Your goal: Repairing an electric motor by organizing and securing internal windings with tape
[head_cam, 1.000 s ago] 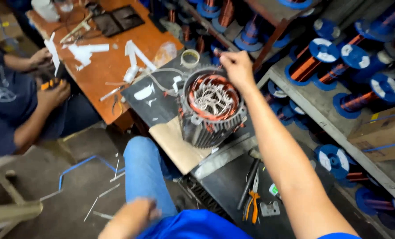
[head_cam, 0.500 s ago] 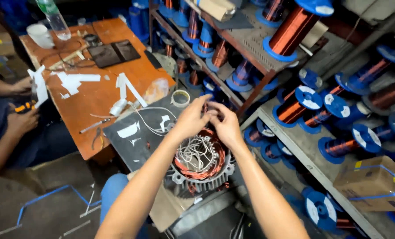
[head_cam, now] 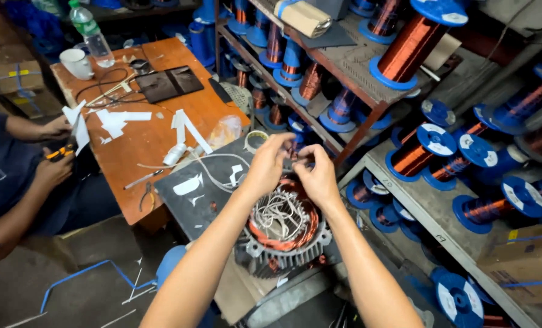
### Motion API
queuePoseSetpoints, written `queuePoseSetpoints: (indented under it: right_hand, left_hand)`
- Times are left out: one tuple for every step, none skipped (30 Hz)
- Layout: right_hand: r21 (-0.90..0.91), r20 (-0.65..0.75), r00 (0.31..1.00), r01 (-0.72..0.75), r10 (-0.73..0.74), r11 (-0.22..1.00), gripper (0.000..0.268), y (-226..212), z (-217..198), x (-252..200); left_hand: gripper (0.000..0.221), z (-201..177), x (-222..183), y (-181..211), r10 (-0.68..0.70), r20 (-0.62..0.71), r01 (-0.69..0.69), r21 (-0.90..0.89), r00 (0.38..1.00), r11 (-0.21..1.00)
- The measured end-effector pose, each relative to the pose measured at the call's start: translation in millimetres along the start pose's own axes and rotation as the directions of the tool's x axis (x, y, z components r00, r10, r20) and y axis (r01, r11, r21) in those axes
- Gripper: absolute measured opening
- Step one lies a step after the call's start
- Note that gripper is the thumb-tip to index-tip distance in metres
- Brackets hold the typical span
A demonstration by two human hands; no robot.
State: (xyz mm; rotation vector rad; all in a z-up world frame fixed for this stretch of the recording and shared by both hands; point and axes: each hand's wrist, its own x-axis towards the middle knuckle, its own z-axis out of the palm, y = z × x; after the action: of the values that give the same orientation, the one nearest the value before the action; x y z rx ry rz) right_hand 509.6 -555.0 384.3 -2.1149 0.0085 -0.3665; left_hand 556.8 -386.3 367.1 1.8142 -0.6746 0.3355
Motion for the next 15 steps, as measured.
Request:
queuePoseSetpoints:
  right_hand:
    - [-0.028,-0.006,1.0,-0.011,0.011,1.0,0.03,2.1,0.5,1.9]
    - [-0.026,-0.003,1.0,-0.009,0.009,1.0,0.03,-3.8,2.2,-0.9]
    - [-0.023,0.033,0.999,0.01,-0.009,1.0,0.035,-9.8,1.4,-3.0]
    - [-0.02,0.069,0.997,0.028,-0.027,0.999,0.04,-15.6,0.8,-4.8]
    - [-0.031,0.073,0.997,0.03,-0.028,0.999,0.04,-12.6,-1.7,-7.2]
    - [0.02,0.126,0.991,0.049,-0.051,0.999,0.047,-9.7,-4.2,-9.4]
    - [0.073,0.175,0.98,0.079,-0.091,0.994,0.054,-9.4,-6.3,-3.9]
    - [0.064,0.177,0.978,0.096,-0.106,0.993,0.054,-11.6,-8.2,0.2]
    - [0.123,0.219,0.972,0.06,-0.087,0.991,0.057,-11.8,-9.6,-2.1]
    - [0.18,0.262,0.963,0.021,-0.069,0.983,0.061,-11.7,-11.2,-3.6]
    - [0.174,0.265,0.962,0.02,-0.066,0.985,0.061,-10.6,-12.6,-4.4]
    - [0.175,0.277,0.957,0.03,-0.079,0.984,0.071,-9.5,-14.4,-4.8]
    - [0.179,0.28,0.954,0.056,-0.105,0.982,0.08,-11.5,-16.7,2.2]
    - [0.175,0.274,0.955,0.069,-0.116,0.982,0.08,-18.2,-19.0,3.9]
    - [0.185,0.282,0.955,0.037,-0.089,0.982,0.084,-22.4,-19.9,-0.8]
  left_hand:
    - [0.048,0.6,1.4,0.8,0.037,-0.05,-0.038,-0.025,0.998,0.999]
    - [0.048,-0.5,1.1,-2.5,0.036,-0.051,-0.038,-0.023,0.998,0.999]
    - [0.045,0.4,2.2,-5.0,0.064,-0.094,-0.065,-0.016,0.994,0.998]
    - [0.042,1.2,3.6,-7.7,0.091,-0.136,-0.093,-0.009,0.987,0.996]
    - [0.042,3.0,2.7,-7.5,0.089,-0.144,-0.092,-0.017,0.986,0.996]
    - [0.041,4.6,2.1,-7.3,0.09,-0.157,-0.096,-0.034,0.984,0.995]
    - [0.041,3.1,8.7,-7.8,0.102,-0.177,-0.111,-0.044,0.979,0.993]
    - [0.041,1.2,13.2,-4.6,0.111,-0.193,-0.122,-0.045,0.975,0.991]
    - [0.035,1.2,10.4,-1.2,0.094,-0.187,-0.108,-0.066,0.978,0.992]
    - [0.03,1.3,8.3,1.8,0.077,-0.18,-0.094,-0.088,0.981,0.992]
    - [0.03,0.6,5.5,5.8,0.073,-0.184,-0.091,-0.093,0.98,0.991]
    - [0.03,0.1,3.2,10.0,0.065,-0.171,-0.086,-0.116,0.983,0.99]
    - [0.03,-3.3,9.3,14.3,0.075,-0.159,-0.097,-0.133,0.984,0.986]
    - [0.03,-3.8,12.6,14.1,0.087,-0.165,-0.11,-0.134,0.982,0.985]
    - [0.027,-2.9,9.8,13.4,0.074,-0.166,-0.097,-0.135,0.983,0.986]
